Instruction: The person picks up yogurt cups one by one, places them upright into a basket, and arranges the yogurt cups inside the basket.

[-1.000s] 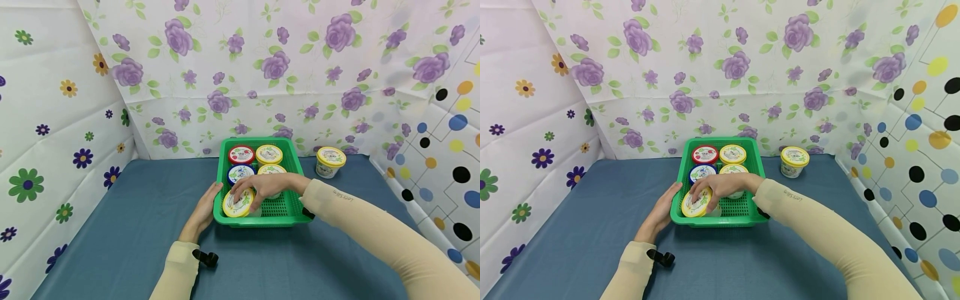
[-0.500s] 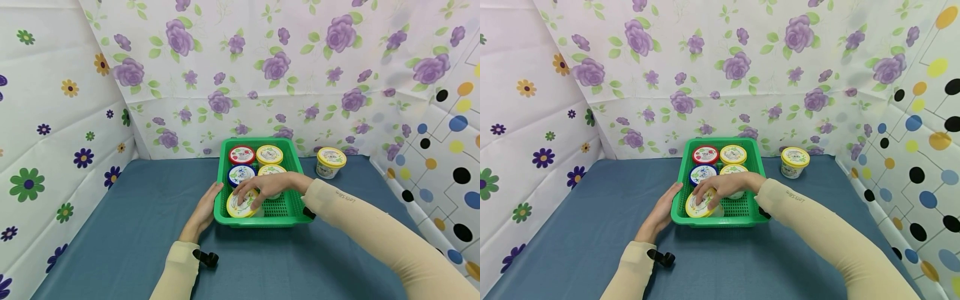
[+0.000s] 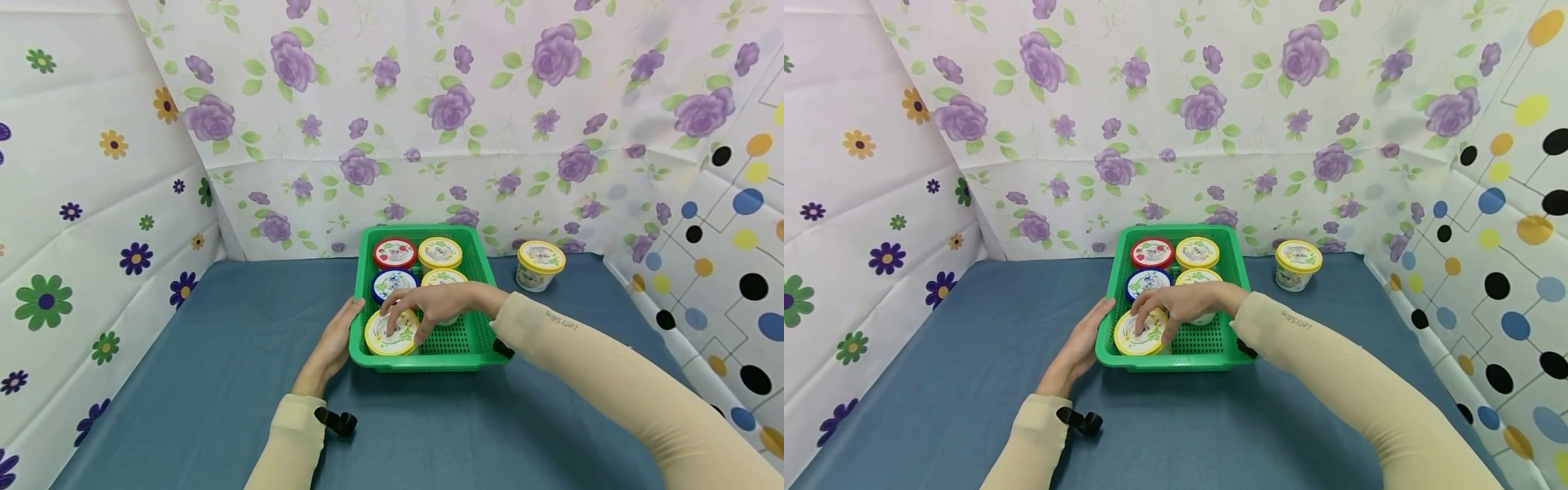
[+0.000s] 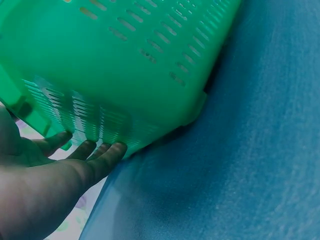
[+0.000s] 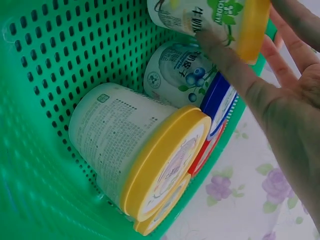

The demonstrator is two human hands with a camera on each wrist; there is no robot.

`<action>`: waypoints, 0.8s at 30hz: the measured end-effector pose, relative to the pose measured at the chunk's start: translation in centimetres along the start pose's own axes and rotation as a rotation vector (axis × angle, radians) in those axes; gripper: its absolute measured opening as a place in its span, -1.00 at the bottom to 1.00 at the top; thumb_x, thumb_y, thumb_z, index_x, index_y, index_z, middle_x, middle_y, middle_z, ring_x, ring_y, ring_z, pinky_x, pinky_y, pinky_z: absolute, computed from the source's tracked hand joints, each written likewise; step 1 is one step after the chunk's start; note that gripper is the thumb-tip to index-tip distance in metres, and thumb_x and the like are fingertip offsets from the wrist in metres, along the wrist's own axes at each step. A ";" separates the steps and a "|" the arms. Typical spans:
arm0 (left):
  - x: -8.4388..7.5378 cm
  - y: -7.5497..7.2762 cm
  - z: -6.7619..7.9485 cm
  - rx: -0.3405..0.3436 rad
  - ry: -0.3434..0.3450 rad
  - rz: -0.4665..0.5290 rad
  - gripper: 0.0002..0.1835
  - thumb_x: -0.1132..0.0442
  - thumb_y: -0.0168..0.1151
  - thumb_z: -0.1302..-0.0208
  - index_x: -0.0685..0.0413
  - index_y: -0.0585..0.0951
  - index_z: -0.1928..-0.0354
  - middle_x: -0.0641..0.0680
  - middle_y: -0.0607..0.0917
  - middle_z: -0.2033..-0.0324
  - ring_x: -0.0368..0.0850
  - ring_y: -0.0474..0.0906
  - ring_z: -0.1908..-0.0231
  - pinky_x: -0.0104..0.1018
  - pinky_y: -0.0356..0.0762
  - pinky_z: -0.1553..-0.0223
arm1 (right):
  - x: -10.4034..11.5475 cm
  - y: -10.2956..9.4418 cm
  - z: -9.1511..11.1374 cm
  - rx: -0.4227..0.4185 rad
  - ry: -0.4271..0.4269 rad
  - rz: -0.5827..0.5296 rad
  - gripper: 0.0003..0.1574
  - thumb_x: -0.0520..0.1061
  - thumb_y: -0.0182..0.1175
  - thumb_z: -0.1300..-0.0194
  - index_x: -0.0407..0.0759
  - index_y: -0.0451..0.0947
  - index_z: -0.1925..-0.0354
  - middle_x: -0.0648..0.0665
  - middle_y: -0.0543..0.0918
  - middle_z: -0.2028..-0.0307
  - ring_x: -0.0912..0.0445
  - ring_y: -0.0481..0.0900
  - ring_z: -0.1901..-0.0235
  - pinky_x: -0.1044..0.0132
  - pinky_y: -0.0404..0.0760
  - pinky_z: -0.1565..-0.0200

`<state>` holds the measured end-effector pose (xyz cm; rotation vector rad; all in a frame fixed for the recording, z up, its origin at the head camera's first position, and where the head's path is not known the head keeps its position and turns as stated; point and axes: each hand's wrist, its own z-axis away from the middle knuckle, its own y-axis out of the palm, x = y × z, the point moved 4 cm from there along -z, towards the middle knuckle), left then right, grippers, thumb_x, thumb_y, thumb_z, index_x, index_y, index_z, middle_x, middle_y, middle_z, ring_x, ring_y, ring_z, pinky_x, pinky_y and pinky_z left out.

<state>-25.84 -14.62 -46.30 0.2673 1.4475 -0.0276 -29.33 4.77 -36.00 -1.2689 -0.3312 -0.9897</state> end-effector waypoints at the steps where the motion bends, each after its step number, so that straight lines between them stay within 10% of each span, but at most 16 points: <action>1: 0.0 0.0 0.0 0.001 0.000 0.000 -0.30 -0.17 -0.11 -0.67 -0.11 0.06 -0.66 0.12 0.29 -0.51 0.04 0.33 -0.41 -0.02 0.29 -0.38 | 0.0 0.0 0.0 0.000 0.003 0.010 -0.50 -0.22 0.44 -0.34 0.04 0.68 -0.22 -0.06 0.23 -0.52 -0.02 0.15 -0.50 -0.01 0.31 -0.42; 24: 0.1 0.0 0.1 0.013 0.019 0.009 -0.29 -0.20 -0.08 -0.65 -0.10 0.08 -0.65 0.13 0.32 -0.50 0.05 0.33 -0.42 0.02 0.29 -0.40 | 0.0 -0.2 0.4 0.053 0.048 0.017 -0.42 -0.35 0.35 -0.37 0.01 0.59 -0.28 -0.09 0.14 -0.55 -0.06 0.09 -0.51 -0.08 0.26 -0.46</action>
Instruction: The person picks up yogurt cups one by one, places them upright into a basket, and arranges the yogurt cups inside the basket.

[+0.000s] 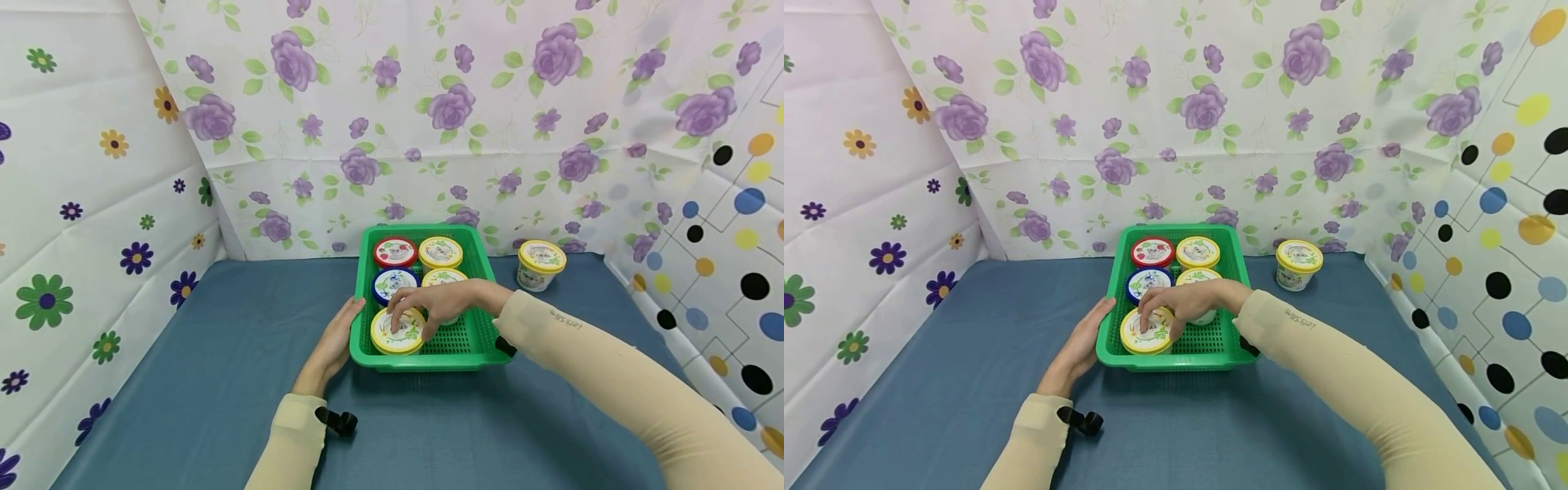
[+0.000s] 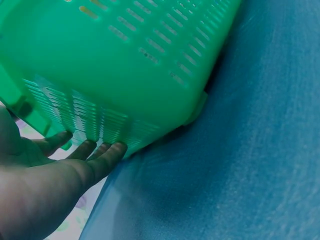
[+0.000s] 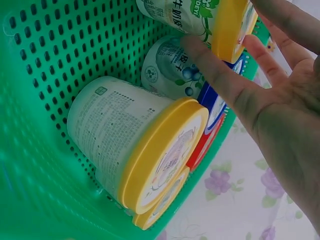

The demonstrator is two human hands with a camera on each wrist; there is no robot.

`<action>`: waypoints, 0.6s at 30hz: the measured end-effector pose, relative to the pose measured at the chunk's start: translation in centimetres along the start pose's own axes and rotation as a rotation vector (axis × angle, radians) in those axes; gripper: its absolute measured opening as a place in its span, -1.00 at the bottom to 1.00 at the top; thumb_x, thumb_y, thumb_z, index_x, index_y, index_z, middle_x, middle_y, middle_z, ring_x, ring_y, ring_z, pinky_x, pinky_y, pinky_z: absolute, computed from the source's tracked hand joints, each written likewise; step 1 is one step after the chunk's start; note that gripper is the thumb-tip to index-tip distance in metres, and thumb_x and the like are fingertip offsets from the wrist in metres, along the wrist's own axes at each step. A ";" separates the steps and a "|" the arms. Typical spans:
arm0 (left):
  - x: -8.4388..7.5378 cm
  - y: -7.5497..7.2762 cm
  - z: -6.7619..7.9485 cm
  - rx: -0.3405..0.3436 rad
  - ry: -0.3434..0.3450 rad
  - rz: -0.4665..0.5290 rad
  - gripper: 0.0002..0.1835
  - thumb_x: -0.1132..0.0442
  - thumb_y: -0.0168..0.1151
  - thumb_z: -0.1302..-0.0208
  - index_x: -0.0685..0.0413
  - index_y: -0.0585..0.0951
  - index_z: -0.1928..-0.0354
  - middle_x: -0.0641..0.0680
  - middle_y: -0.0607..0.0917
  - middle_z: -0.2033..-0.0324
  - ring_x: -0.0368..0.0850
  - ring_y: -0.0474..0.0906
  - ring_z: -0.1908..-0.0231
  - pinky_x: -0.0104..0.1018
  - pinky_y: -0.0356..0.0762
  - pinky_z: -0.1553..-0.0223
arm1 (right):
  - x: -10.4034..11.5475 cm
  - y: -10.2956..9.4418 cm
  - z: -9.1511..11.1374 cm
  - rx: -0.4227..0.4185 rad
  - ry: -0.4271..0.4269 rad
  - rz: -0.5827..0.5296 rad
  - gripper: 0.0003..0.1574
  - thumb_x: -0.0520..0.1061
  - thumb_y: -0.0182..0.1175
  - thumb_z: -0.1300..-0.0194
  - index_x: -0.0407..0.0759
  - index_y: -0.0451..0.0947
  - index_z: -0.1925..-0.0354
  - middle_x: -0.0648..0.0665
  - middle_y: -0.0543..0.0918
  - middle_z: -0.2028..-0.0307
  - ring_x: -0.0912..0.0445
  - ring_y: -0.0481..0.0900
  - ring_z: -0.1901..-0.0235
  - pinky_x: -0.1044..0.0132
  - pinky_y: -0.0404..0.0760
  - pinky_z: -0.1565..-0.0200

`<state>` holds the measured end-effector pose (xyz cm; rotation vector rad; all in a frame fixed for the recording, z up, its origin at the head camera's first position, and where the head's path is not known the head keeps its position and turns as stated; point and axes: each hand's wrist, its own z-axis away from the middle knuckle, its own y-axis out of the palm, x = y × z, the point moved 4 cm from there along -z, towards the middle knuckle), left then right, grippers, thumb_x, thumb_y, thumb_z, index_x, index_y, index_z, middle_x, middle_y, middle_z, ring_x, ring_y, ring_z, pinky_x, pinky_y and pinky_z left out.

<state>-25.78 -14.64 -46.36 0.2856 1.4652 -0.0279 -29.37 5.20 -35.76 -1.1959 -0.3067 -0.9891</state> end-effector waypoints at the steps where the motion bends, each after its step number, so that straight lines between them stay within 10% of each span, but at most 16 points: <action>1: 0.0 0.0 0.0 0.000 0.000 -0.001 -0.29 -0.20 -0.08 -0.65 -0.10 0.08 -0.65 0.13 0.32 -0.50 0.05 0.33 -0.42 0.02 0.29 -0.40 | 0.0 0.0 0.0 0.001 -0.003 0.002 -0.42 -0.35 0.35 -0.37 0.01 0.59 -0.28 -0.09 0.14 -0.55 -0.06 0.09 -0.51 -0.07 0.27 -0.45; 18: -0.1 0.1 0.0 0.016 0.004 0.008 -0.28 -0.18 -0.10 -0.67 -0.10 0.03 -0.67 0.11 0.29 -0.52 0.05 0.29 -0.45 0.03 0.25 -0.43 | 0.0 0.0 0.2 0.009 -0.014 -0.010 -0.43 -0.32 0.34 -0.40 0.03 0.58 -0.30 -0.06 0.13 -0.56 -0.03 0.07 -0.53 -0.04 0.25 -0.46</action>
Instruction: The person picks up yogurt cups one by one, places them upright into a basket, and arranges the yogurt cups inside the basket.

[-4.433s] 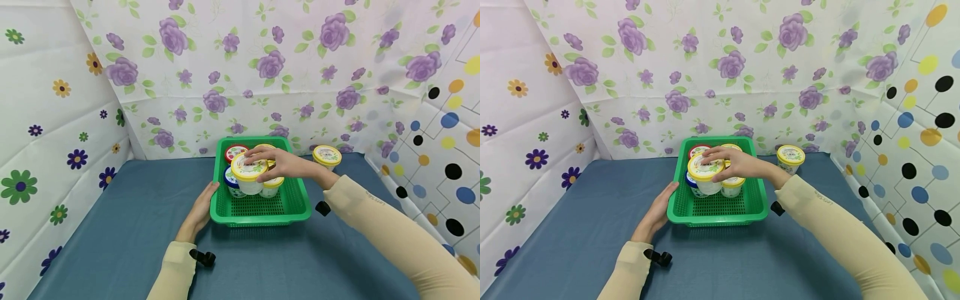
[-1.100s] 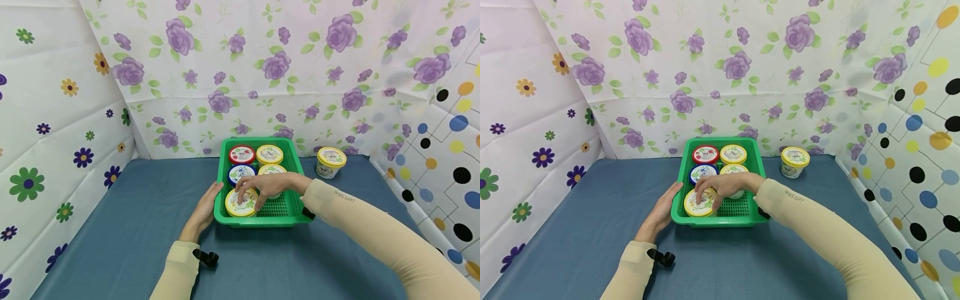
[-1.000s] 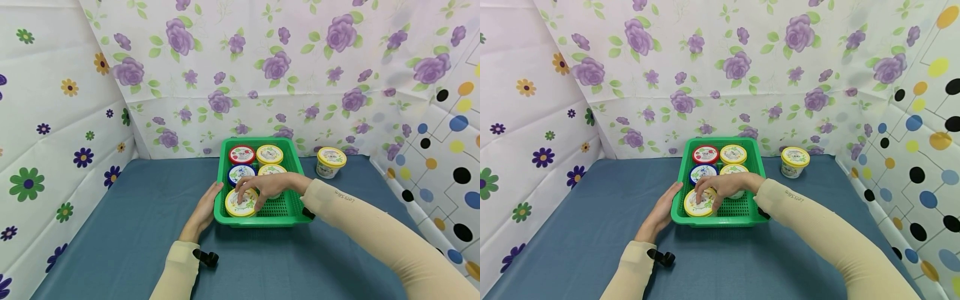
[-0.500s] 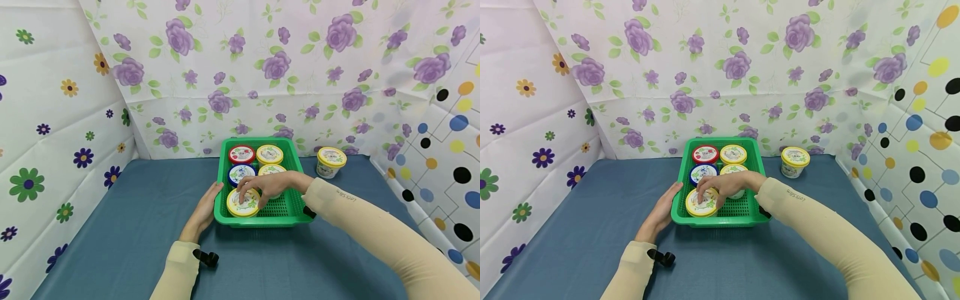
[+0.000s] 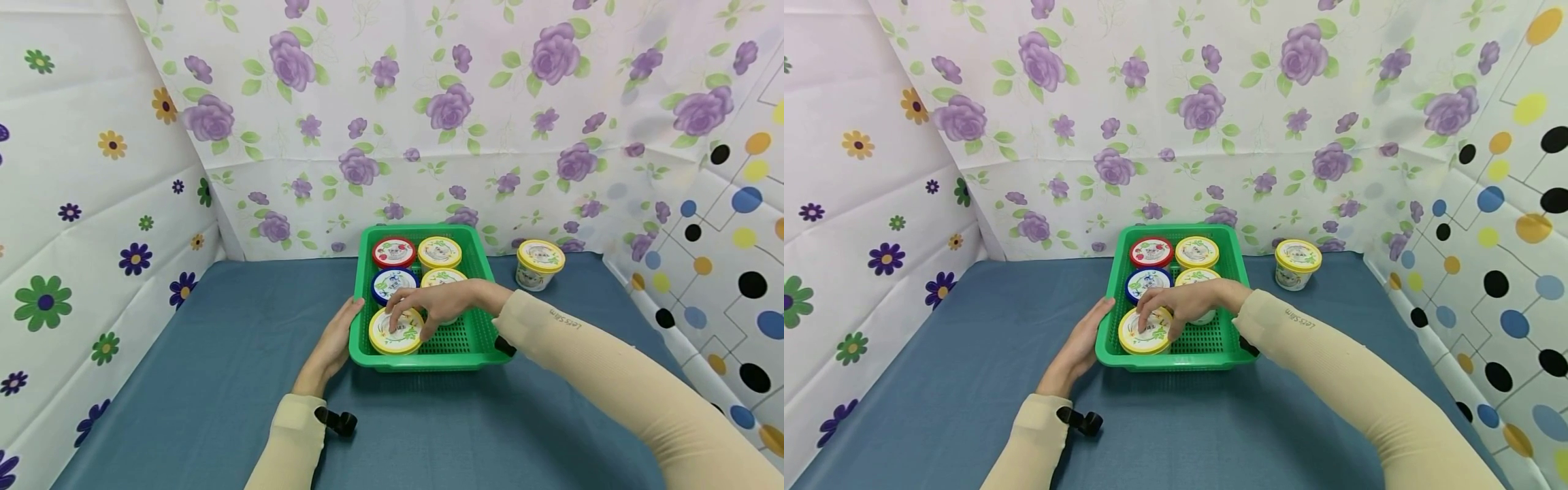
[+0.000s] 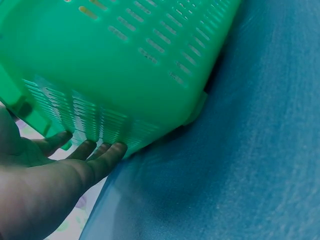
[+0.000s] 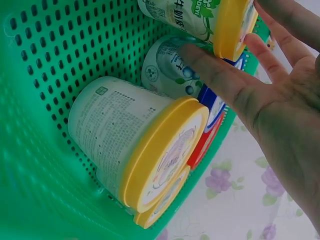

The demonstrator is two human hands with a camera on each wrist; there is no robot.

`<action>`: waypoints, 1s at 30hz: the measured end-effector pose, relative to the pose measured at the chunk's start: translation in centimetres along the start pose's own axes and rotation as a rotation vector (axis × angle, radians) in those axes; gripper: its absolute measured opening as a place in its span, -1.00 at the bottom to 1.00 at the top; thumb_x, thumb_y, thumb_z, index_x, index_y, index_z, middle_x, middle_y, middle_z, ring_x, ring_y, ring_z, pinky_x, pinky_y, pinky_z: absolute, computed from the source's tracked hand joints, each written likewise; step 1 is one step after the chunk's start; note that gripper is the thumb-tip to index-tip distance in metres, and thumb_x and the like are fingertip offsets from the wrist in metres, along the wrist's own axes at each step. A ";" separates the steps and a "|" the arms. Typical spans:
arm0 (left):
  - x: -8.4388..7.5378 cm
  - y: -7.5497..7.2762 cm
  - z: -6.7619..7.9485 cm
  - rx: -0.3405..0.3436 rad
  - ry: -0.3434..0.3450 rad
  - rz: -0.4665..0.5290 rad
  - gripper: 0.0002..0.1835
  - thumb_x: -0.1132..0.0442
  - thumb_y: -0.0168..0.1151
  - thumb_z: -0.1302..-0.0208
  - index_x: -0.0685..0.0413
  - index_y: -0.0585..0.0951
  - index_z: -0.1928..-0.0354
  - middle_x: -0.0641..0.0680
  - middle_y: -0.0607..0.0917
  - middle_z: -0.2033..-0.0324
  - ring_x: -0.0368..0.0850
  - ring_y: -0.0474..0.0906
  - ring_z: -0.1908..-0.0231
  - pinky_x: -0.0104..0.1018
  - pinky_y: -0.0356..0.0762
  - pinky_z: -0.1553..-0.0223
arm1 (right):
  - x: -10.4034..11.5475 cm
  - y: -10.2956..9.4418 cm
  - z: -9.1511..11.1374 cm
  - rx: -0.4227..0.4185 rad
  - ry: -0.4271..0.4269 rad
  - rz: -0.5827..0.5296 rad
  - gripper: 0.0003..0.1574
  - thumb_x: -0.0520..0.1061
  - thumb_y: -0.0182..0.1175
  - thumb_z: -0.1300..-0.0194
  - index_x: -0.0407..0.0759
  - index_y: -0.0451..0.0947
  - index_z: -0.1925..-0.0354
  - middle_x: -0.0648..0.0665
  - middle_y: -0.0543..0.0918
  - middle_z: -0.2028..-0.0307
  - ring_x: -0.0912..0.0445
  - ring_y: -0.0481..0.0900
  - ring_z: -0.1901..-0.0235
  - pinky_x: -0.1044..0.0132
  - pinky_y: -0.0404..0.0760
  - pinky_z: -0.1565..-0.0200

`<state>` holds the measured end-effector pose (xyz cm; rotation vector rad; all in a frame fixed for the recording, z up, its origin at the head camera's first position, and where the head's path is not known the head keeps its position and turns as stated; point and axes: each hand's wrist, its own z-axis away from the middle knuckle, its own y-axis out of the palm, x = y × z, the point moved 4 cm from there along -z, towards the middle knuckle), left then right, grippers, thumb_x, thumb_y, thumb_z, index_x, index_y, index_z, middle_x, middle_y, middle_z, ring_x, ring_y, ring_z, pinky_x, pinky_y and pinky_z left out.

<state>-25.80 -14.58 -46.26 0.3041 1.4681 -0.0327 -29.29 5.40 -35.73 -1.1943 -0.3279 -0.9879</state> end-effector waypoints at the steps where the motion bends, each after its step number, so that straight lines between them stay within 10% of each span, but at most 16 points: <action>1: 0.0 0.0 0.0 0.004 0.000 0.002 -0.28 -0.18 -0.10 -0.67 -0.10 0.02 -0.67 0.11 0.28 -0.52 0.05 0.29 -0.46 0.03 0.24 -0.43 | 0.0 0.0 0.0 0.005 0.002 -0.003 -0.43 -0.31 0.34 -0.40 0.03 0.59 -0.31 -0.05 0.13 -0.57 -0.02 0.08 -0.53 -0.04 0.25 -0.46; 30: 0.1 -0.1 -0.1 -0.014 -0.015 -0.004 -0.26 -0.20 -0.09 -0.66 -0.12 0.01 -0.68 0.09 0.25 -0.53 0.05 0.25 -0.48 0.06 0.19 -0.46 | 0.4 -1.2 1.8 0.012 0.030 -0.039 -0.45 -0.26 0.26 -0.48 -0.01 0.53 -0.37 -0.09 0.07 -0.61 -0.10 0.11 -0.55 0.00 0.43 -0.37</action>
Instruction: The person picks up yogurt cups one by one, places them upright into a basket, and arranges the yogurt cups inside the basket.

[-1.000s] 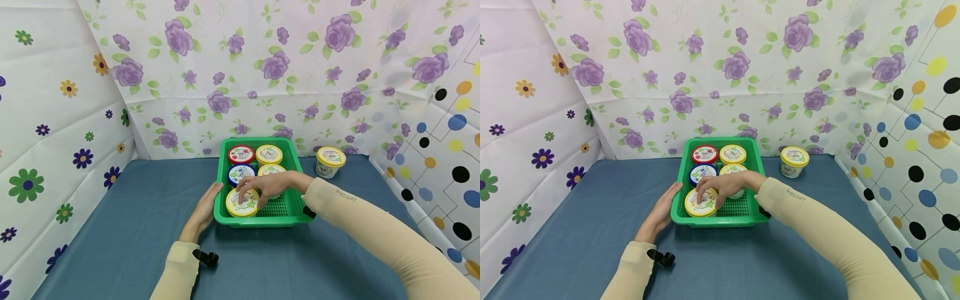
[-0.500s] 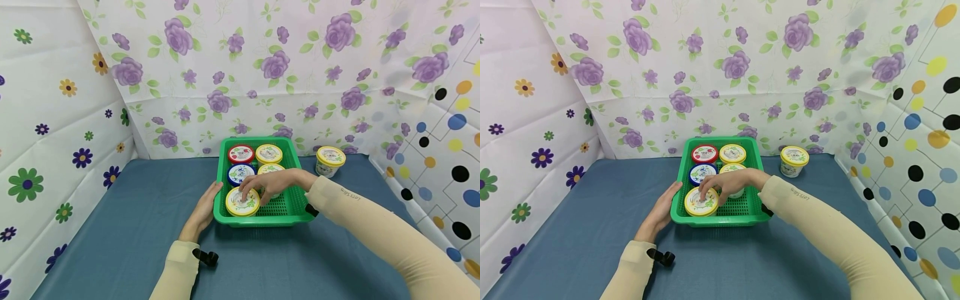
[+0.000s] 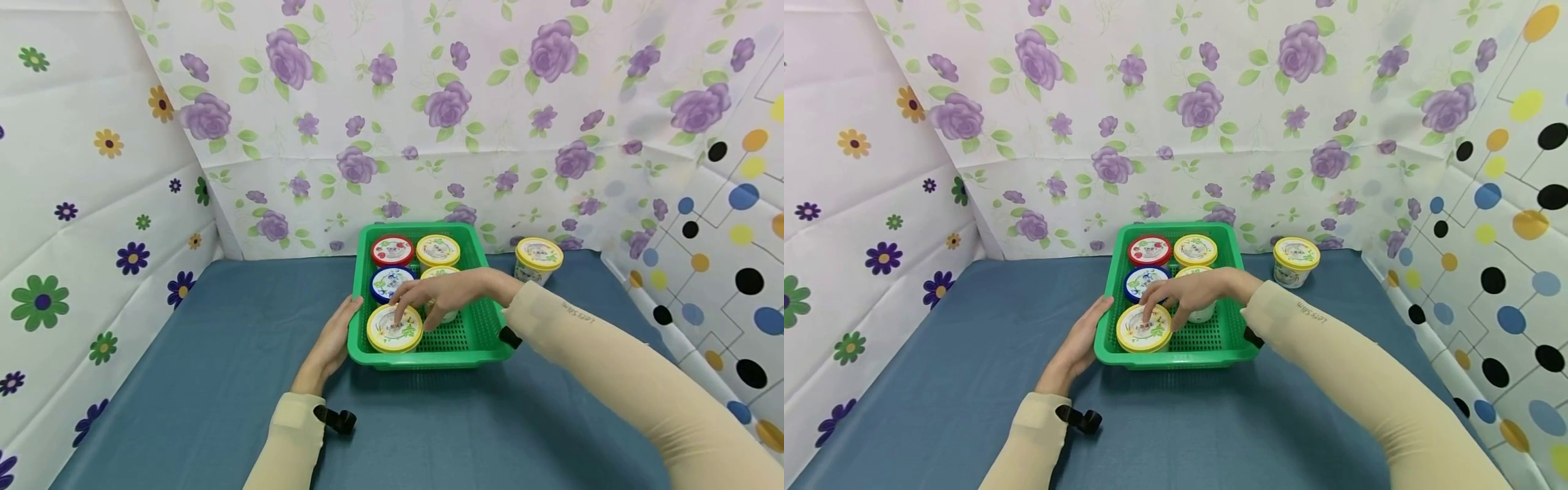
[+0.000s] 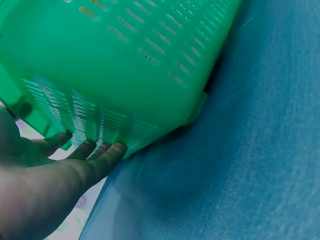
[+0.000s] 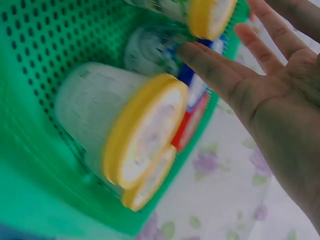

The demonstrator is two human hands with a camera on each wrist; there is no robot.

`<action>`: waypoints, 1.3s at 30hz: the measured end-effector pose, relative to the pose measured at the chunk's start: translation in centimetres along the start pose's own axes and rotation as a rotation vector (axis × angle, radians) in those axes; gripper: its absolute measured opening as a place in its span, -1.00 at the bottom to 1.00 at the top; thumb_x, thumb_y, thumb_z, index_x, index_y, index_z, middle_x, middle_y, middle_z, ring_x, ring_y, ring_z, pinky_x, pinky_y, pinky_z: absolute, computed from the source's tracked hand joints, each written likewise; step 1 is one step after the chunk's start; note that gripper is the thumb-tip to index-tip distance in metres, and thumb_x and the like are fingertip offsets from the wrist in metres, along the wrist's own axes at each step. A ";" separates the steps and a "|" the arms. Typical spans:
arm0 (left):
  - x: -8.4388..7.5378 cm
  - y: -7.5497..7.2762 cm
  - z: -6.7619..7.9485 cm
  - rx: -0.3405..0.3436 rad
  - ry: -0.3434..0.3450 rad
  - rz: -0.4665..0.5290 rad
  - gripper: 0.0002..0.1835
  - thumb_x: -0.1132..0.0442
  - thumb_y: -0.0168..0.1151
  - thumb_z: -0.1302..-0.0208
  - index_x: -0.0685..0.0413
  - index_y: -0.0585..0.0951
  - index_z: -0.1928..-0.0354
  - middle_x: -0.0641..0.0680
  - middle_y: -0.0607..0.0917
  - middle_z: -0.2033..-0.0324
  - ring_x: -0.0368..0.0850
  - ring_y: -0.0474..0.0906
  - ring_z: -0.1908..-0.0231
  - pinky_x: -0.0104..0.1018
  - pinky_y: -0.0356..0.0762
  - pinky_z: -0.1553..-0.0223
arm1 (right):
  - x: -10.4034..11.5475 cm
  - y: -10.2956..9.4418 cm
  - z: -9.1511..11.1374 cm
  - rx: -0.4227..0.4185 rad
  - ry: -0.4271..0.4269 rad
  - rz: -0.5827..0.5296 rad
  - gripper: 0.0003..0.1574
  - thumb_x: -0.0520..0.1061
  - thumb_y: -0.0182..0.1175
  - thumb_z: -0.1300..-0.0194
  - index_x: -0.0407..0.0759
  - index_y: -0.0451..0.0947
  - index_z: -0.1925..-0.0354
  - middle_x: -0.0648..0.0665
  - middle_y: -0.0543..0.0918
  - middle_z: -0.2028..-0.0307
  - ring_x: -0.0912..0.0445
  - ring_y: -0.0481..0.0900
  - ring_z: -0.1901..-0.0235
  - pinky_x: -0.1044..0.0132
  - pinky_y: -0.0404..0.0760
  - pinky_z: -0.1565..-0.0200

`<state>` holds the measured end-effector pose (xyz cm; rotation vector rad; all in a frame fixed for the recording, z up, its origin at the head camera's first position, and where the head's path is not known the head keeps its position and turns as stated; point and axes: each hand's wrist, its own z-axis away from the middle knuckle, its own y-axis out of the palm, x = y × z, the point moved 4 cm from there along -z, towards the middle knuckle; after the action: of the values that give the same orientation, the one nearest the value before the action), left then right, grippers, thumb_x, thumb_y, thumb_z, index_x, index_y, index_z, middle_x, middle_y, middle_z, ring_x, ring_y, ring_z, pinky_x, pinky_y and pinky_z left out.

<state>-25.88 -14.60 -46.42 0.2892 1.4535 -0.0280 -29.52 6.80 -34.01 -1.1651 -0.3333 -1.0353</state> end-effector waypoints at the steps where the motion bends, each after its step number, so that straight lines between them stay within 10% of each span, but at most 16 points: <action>1: 0.0 0.0 0.0 0.002 0.000 0.000 -0.26 -0.19 -0.09 -0.66 -0.12 0.01 -0.68 0.09 0.25 -0.53 0.05 0.24 -0.49 0.06 0.19 -0.47 | 0.1 -0.4 0.5 -0.010 -0.004 -0.012 -0.45 -0.23 0.26 -0.49 -0.04 0.52 -0.39 -0.11 0.07 -0.61 -0.13 0.12 -0.55 -0.02 0.41 -0.39; 12: -0.1 0.0 0.0 0.006 -0.004 0.005 -0.25 -0.20 -0.07 -0.65 -0.14 -0.01 -0.68 0.08 0.22 -0.54 0.05 0.21 -0.50 0.07 0.16 -0.48 | 0.9 -4.4 5.5 -0.219 -0.128 -0.092 -0.48 -0.23 0.21 -0.53 -0.13 0.47 -0.38 -0.17 0.13 -0.55 -0.25 0.11 -0.55 -0.22 0.25 -0.45; 39: -0.1 0.1 0.1 -0.003 -0.018 -0.001 -0.26 -0.18 -0.10 -0.67 -0.11 -0.02 -0.69 0.10 0.21 -0.55 0.06 0.19 -0.51 0.07 0.15 -0.48 | -6.3 -6.2 13.5 -0.726 0.035 -0.182 -0.42 -0.12 0.17 -0.59 -0.09 0.38 -0.49 -0.15 0.18 -0.58 -0.28 0.09 -0.56 -0.29 0.27 -0.41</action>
<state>-25.76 -14.55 -46.31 0.2851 1.4359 -0.0295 -34.10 21.54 -29.19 -1.7824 -0.0227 -1.3912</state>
